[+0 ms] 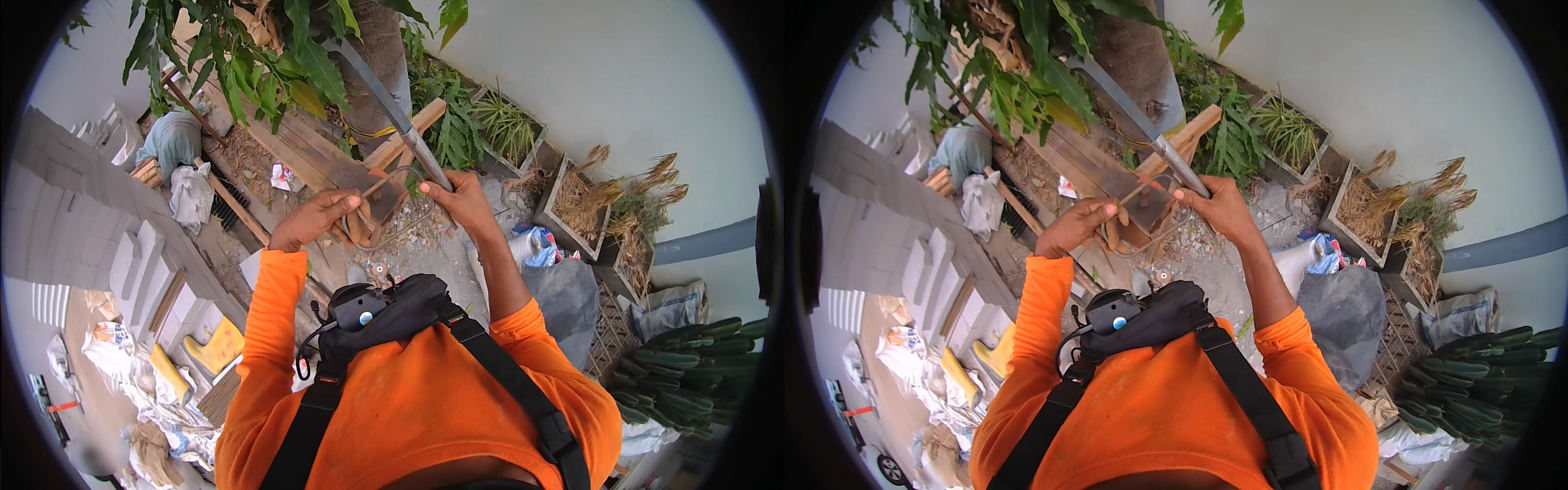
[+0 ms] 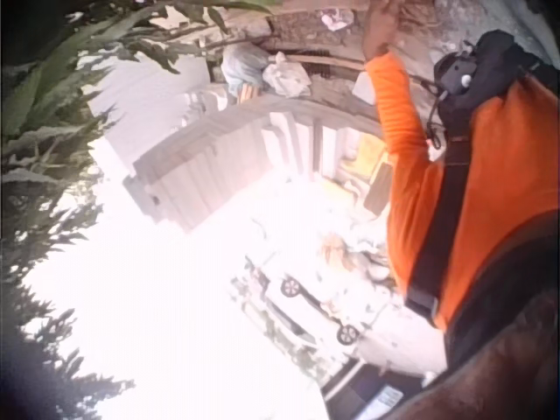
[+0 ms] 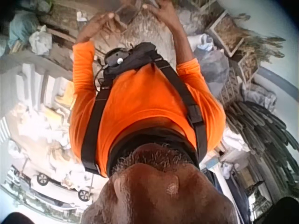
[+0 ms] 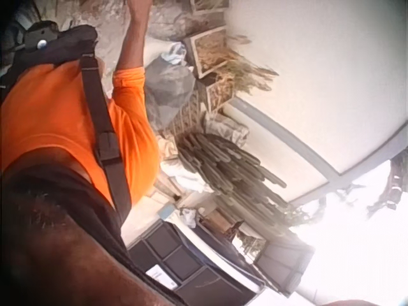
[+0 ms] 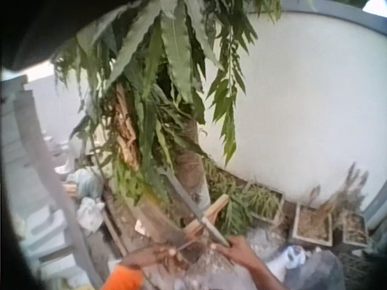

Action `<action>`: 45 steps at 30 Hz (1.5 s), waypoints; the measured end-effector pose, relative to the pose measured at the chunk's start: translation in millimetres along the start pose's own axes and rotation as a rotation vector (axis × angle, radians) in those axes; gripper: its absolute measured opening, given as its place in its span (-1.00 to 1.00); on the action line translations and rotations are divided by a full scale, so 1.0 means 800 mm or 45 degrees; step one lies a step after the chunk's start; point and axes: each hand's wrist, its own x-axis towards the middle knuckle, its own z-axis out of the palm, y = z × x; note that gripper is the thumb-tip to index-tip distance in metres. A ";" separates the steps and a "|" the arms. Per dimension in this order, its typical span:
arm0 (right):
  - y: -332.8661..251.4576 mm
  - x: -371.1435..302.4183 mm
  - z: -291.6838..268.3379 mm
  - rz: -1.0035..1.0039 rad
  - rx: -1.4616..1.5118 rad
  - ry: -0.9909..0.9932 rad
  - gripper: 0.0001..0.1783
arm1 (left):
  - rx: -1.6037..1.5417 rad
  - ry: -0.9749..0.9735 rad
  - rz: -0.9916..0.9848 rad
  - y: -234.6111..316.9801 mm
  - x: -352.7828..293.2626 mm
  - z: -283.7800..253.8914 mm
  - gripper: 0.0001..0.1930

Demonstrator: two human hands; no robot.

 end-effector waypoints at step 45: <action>0.082 -0.039 0.170 0.365 0.074 0.188 -0.61 | -0.228 0.137 -0.330 -0.136 0.077 -0.052 -0.48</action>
